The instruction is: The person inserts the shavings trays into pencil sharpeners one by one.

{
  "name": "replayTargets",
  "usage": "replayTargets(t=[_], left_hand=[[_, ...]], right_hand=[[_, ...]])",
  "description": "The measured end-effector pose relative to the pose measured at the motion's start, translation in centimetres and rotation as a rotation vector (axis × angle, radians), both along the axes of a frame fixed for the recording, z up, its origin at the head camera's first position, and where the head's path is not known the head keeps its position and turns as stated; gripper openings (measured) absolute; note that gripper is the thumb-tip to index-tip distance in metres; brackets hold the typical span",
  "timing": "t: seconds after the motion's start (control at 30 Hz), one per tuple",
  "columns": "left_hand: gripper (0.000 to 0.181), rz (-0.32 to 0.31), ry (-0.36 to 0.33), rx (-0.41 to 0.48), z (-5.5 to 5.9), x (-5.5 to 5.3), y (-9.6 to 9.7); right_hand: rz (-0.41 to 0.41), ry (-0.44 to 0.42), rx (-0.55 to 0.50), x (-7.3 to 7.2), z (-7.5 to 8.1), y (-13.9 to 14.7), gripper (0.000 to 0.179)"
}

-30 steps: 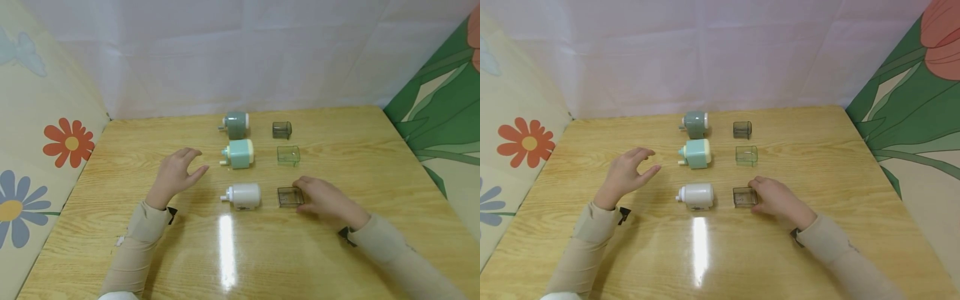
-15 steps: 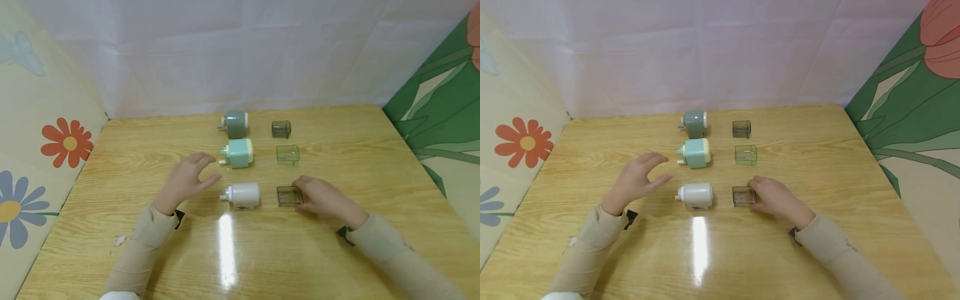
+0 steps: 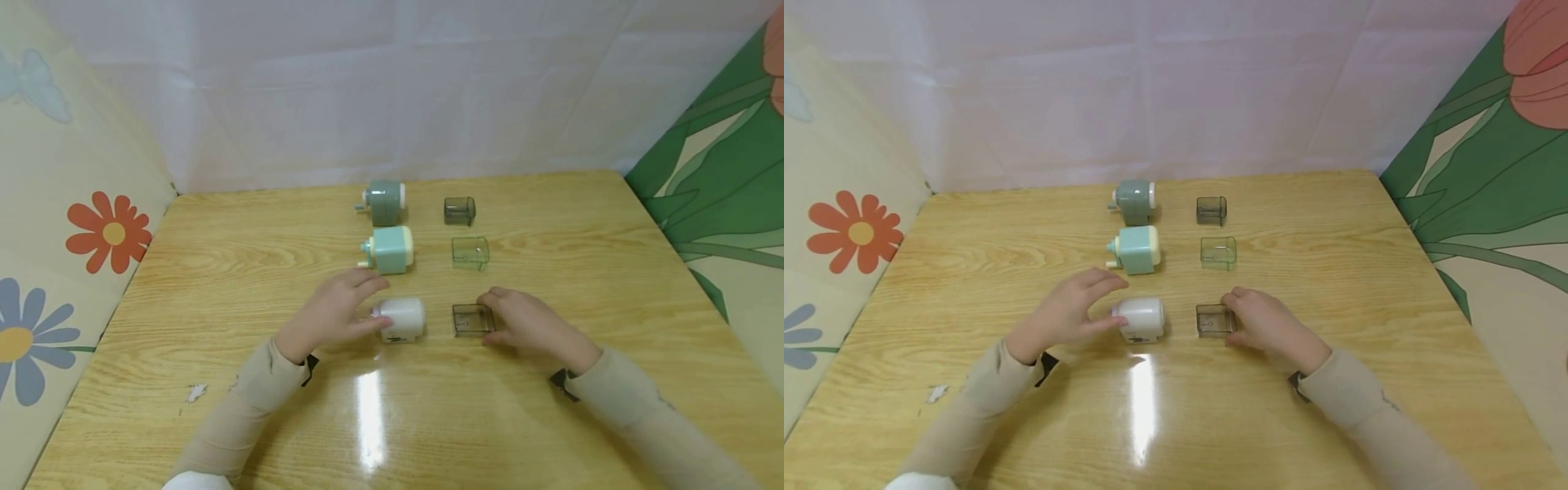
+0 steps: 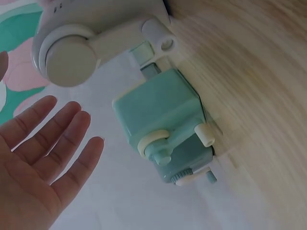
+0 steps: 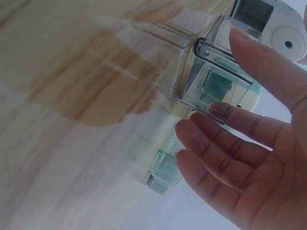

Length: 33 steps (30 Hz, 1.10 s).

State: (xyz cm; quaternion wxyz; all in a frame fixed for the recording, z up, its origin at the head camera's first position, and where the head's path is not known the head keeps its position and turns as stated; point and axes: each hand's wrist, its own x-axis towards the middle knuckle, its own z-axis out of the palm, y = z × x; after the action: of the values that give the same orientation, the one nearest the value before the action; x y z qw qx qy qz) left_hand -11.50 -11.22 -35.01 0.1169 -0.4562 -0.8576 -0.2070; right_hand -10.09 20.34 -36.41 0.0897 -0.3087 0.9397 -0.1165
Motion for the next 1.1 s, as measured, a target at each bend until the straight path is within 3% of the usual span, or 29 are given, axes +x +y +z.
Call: replayTargets(t=[0.33,0.63,1.1], left_hand=[[0.051,0.053,-0.041,-0.089,-0.17,0.54,0.7],[0.037,0.035,-0.039,-0.078,-0.67,0.71,0.89],[0.036,0.04,-0.068,-0.052,-0.67,0.72,0.94]], right_hand=[[-0.003,0.006,-0.003,-0.16,0.03,-0.01,0.056],[-0.009,0.0,-0.002,0.06,-0.08,0.0,0.056],[-0.01,0.002,0.001,0.12,0.01,-0.06,0.056]])
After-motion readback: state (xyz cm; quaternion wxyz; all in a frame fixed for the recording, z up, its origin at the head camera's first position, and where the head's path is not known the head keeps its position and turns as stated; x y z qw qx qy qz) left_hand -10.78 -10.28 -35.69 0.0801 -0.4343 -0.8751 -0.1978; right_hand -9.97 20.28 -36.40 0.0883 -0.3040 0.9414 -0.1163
